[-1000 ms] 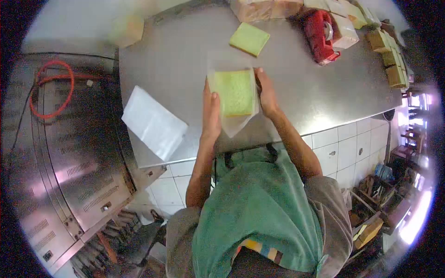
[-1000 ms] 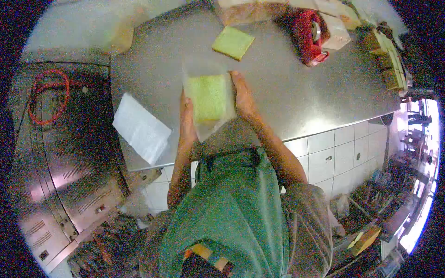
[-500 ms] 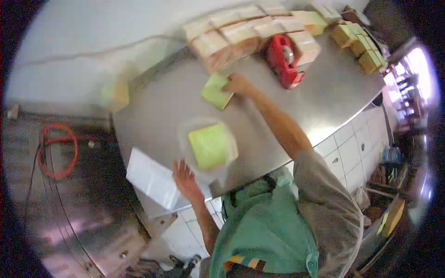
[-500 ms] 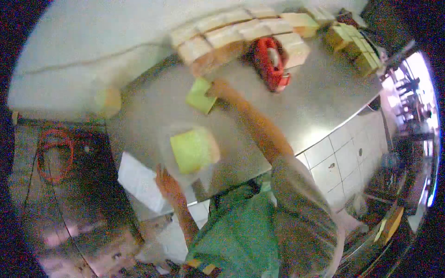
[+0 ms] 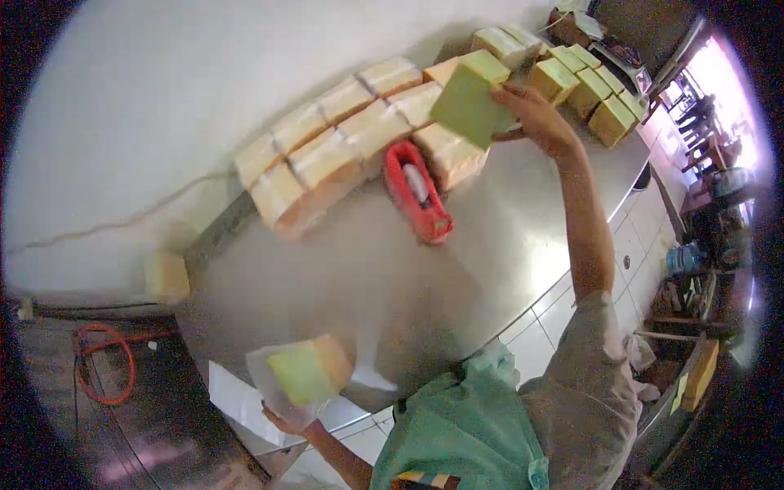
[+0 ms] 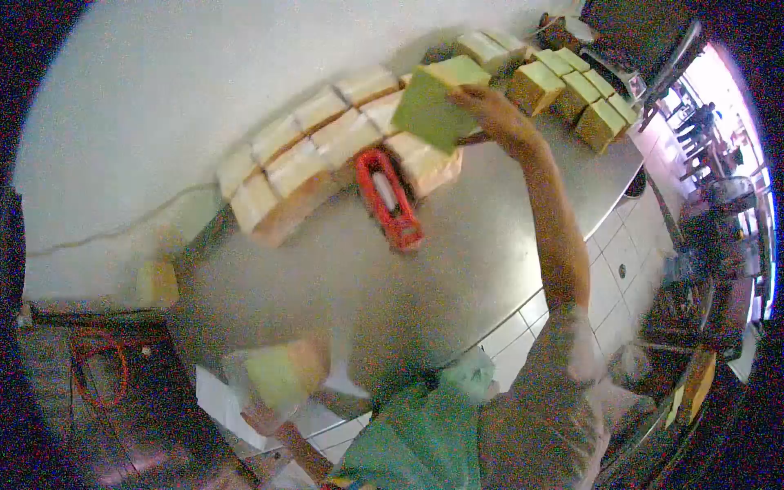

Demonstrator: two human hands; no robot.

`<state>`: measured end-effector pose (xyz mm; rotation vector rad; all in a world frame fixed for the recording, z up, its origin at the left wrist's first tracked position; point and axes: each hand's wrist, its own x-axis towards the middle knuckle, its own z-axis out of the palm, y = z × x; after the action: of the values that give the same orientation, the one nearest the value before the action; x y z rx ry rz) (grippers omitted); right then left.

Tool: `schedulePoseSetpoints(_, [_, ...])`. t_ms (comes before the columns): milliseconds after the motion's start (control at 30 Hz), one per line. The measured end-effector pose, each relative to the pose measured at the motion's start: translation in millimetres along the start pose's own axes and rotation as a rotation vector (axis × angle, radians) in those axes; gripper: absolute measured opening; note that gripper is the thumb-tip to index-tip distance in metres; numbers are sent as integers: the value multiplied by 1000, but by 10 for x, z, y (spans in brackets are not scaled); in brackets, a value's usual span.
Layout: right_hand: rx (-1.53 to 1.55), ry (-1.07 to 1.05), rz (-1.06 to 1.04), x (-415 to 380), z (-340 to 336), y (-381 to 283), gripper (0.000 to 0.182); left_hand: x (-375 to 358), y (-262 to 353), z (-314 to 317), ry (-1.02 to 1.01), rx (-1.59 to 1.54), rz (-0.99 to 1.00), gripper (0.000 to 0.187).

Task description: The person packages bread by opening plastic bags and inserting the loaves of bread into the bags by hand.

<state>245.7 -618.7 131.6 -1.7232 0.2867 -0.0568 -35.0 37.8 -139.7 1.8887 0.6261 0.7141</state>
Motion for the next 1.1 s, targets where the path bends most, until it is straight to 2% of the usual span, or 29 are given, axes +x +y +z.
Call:
schedulePoseSetpoints(100, [-341,205,-92,814,-657,220,48,-72,273,147,77,-25,-39,55])
schedulePoseSetpoints(200, [-866,454,-352,1809,-1065,548,46,-267,530,187,202,-155,-194,58])
schedulePoseSetpoints(300, [-1108,332,-273,2262,-852,647,43,-645,431,36,339,-278,-362,60])
schedulePoseSetpoints(333, [-1279,383,-311,2334,-732,843,40,-752,435,-15,384,-322,-399,61])
schedulePoseSetpoints(367, [-1234,313,-316,2475,-621,1069,39,-838,411,-54,422,-349,-432,62])
schedulePoseSetpoints(433, [-1152,176,-319,2665,-474,1394,36,-946,1109,301,520,-352,-492,63])
schedulePoseSetpoints(467, [-1105,199,-334,2549,-390,1316,35,-969,1335,451,568,-354,-524,64])
schedulePoseSetpoints(533, [-1009,242,-359,1986,-110,962,32,-1045,1028,215,385,-229,-457,64])
schedulePoseSetpoints(633, [-867,174,-351,1799,16,877,33,-1036,735,20,195,-105,-327,58])
schedulePoseSetpoints(733, [-724,454,-416,2126,-265,928,36,-970,622,-139,44,-16,-174,50])
schedulePoseSetpoints(767, [-794,563,-372,2318,-417,968,41,-977,613,-156,-4,10,-120,47])
schedulePoseSetpoints(800, [-860,670,-327,2555,-615,1032,46,-948,797,-41,82,-72,-197,47])
schedulePoseSetpoints(867, [-1120,738,-148,3244,-1015,1538,69,-878,1334,273,265,-237,-351,47])
schedulePoseSetpoints(933, [-959,737,108,3282,-1037,1495,84,-905,1192,164,358,-276,-389,47])
schedulePoseSetpoints(1000, [-918,625,248,3366,-1106,1475,95,-992,1168,171,431,-292,-402,49])
schedulePoseSetpoints(1067, [-996,406,284,3495,-1204,1587,100,-1061,1354,328,477,-268,-389,57])
schedulePoseSetpoints(1100, [-1020,399,272,3433,-1159,1517,96,-1072,1374,330,427,-248,-370,58])
